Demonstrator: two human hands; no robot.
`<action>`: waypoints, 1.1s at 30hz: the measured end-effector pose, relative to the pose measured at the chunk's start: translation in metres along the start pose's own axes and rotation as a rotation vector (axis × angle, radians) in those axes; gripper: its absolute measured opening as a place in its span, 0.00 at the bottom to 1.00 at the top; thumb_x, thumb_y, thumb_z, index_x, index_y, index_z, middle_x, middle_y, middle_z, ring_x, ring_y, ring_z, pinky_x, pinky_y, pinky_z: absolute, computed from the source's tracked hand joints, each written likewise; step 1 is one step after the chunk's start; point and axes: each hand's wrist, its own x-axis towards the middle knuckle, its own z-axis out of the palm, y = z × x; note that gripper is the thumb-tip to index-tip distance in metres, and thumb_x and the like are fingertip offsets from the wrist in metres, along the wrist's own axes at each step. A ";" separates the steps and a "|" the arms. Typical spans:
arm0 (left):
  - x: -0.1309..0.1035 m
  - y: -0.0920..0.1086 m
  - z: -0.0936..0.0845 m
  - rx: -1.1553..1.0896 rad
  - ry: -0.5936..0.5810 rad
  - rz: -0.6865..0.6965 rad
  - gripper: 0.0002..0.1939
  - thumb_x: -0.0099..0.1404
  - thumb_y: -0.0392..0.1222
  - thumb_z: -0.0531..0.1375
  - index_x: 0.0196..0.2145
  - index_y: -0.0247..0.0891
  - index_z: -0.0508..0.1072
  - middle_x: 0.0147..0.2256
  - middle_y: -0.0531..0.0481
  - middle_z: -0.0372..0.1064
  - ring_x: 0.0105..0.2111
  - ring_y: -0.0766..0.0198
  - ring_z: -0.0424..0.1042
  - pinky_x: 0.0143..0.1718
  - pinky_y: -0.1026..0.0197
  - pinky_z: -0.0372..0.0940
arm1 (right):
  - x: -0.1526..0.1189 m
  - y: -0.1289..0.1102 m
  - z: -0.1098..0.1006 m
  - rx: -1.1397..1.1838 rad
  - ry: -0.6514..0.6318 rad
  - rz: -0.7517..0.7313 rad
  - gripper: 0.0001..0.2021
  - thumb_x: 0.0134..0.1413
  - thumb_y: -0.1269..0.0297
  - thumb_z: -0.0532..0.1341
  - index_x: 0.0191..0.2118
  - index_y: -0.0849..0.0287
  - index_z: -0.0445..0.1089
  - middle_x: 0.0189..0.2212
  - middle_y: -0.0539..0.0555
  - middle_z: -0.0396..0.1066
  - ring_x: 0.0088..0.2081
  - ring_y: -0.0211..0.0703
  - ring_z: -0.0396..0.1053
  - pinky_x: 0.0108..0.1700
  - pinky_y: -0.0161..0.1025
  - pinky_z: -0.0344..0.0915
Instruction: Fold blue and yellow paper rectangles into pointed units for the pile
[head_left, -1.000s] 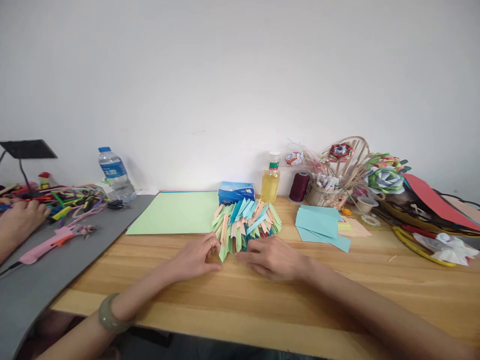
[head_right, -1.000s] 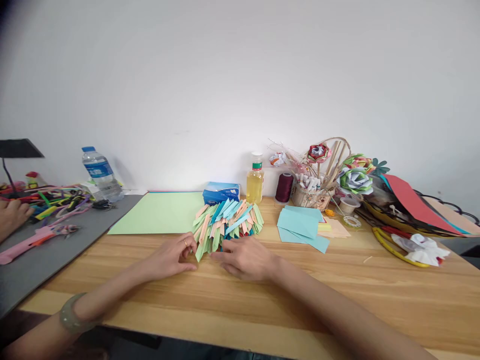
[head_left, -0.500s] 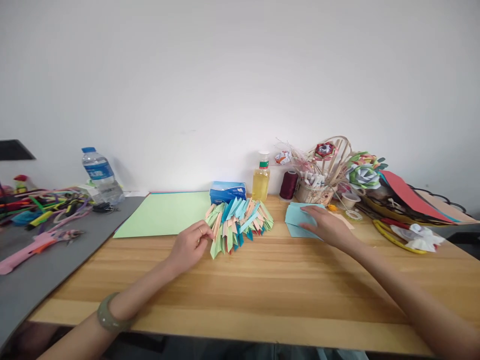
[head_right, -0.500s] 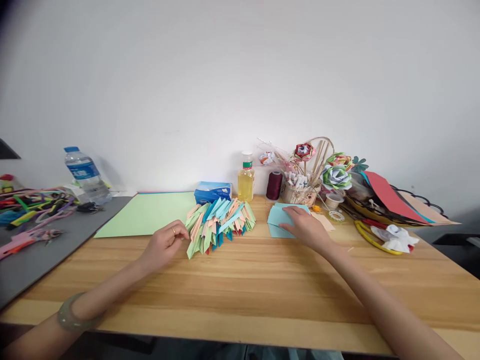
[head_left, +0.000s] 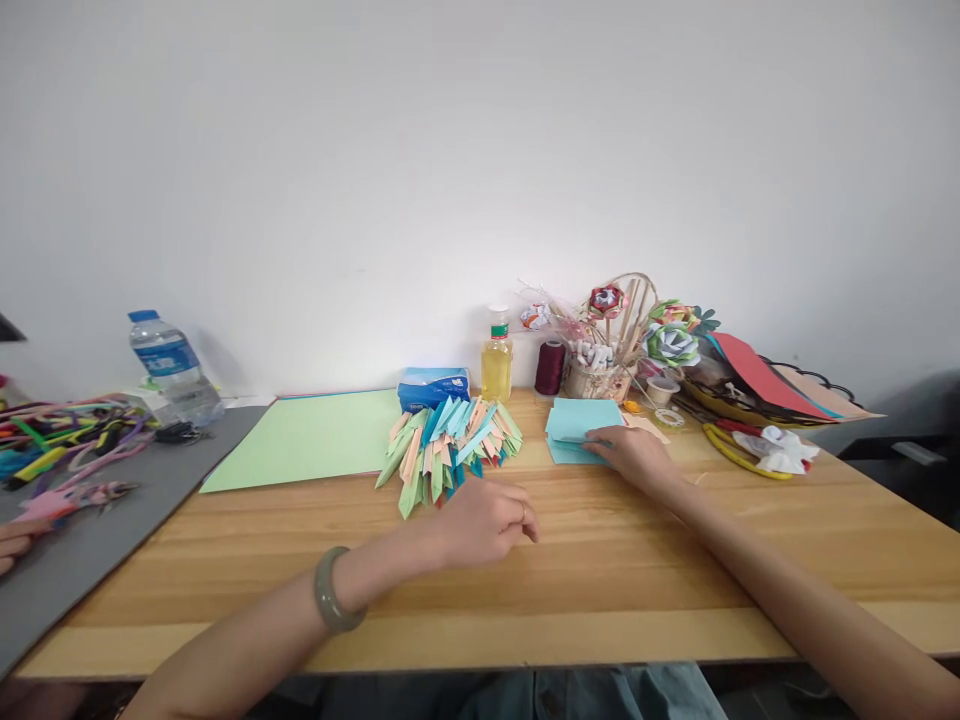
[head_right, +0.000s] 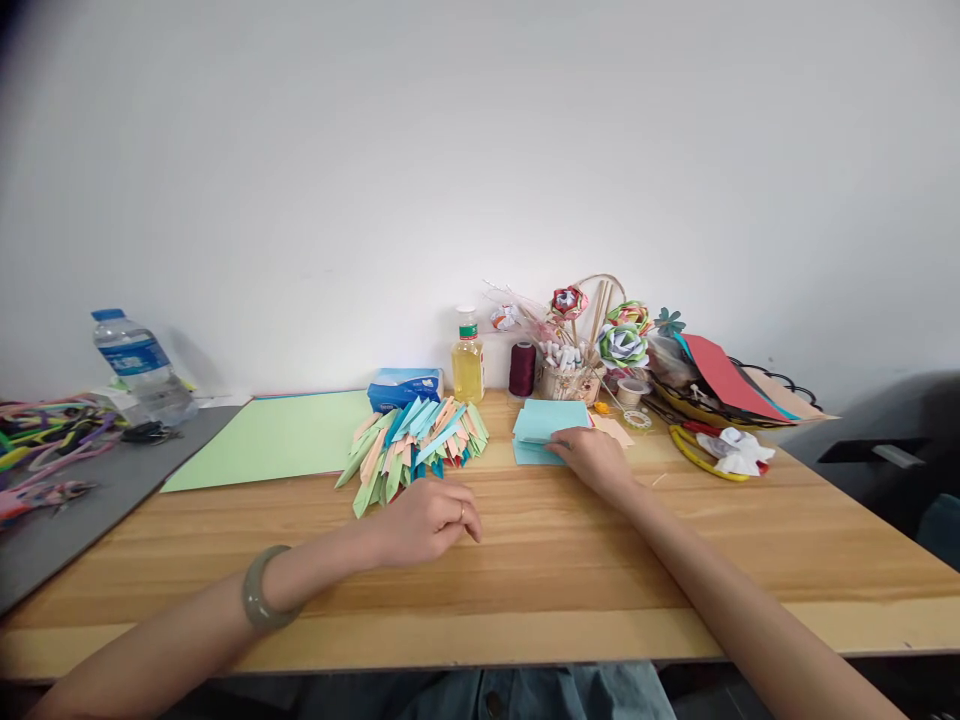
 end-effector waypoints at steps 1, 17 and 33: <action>0.002 0.001 0.001 -0.002 -0.022 -0.011 0.16 0.56 0.26 0.51 0.29 0.39 0.76 0.33 0.54 0.74 0.32 0.67 0.72 0.37 0.67 0.63 | -0.003 0.000 0.000 0.027 -0.007 -0.025 0.13 0.57 0.59 0.53 0.39 0.53 0.74 0.41 0.54 0.75 0.42 0.49 0.72 0.41 0.43 0.67; 0.018 0.008 0.013 0.128 0.245 -0.107 0.18 0.61 0.37 0.59 0.50 0.40 0.65 0.49 0.45 0.63 0.50 0.58 0.63 0.48 0.55 0.63 | -0.056 -0.054 -0.017 0.104 0.120 -0.476 0.14 0.60 0.69 0.51 0.45 0.57 0.71 0.42 0.59 0.74 0.42 0.46 0.71 0.41 0.42 0.69; -0.018 0.027 0.030 -0.002 0.064 -0.226 0.09 0.63 0.41 0.57 0.33 0.41 0.78 0.32 0.50 0.70 0.36 0.62 0.68 0.38 0.60 0.63 | -0.111 -0.057 -0.025 0.437 -0.066 -0.346 0.13 0.61 0.63 0.51 0.36 0.55 0.73 0.35 0.57 0.71 0.39 0.44 0.68 0.39 0.40 0.67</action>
